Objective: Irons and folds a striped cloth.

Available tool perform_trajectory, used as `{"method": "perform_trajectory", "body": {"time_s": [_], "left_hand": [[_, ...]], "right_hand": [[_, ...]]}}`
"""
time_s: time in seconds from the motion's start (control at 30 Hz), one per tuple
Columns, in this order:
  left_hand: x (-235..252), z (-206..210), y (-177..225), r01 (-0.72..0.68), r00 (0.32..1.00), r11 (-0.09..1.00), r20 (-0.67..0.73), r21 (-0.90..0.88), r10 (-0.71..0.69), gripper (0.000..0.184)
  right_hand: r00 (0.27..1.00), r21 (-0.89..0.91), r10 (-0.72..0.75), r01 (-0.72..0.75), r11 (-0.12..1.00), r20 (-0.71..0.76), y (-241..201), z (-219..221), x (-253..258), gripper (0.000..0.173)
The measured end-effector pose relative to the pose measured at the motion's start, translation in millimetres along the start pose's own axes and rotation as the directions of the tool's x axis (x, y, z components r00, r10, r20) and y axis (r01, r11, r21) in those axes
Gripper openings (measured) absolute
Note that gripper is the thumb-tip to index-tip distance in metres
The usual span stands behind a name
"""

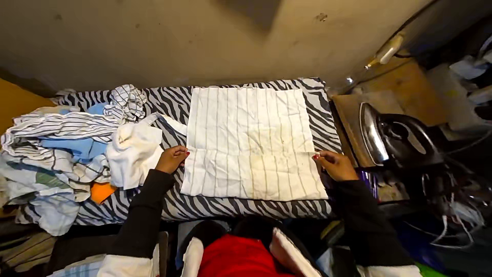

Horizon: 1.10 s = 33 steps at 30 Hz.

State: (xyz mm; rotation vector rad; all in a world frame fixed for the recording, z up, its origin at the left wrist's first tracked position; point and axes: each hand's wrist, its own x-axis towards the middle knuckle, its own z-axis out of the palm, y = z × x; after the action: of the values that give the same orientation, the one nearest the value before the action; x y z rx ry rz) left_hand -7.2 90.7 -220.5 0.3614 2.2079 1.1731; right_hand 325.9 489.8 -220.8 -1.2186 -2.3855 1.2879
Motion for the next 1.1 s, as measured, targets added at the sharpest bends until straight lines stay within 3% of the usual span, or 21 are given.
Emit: {"method": "perform_trajectory", "body": {"time_s": [0.13,0.27,0.47,1.1], "left_hand": [[2,2,-11,-0.036,0.985,0.997,-0.170,-0.071,0.023,0.019],[6,7,-12,-0.033,0.973,0.998,-0.228,-0.049,0.021,0.019],[6,8,-11,-0.006,0.975,1.000,-0.223,-0.014,0.002,0.020],[5,10,-14,-0.023,0.973,0.998,-0.228,0.053,0.035,0.022]], "right_hand": [[0.990,0.077,-0.016,0.027,0.997,-0.143,4,3,3,0.024],[0.989,0.049,-0.014,0.021,0.999,-0.147,-3,7,11,0.024],[0.992,0.009,0.052,-0.051,0.999,-0.115,-1,10,20,0.028],[0.985,-0.051,0.014,-0.023,0.998,-0.170,4,17,22,0.030]]}}
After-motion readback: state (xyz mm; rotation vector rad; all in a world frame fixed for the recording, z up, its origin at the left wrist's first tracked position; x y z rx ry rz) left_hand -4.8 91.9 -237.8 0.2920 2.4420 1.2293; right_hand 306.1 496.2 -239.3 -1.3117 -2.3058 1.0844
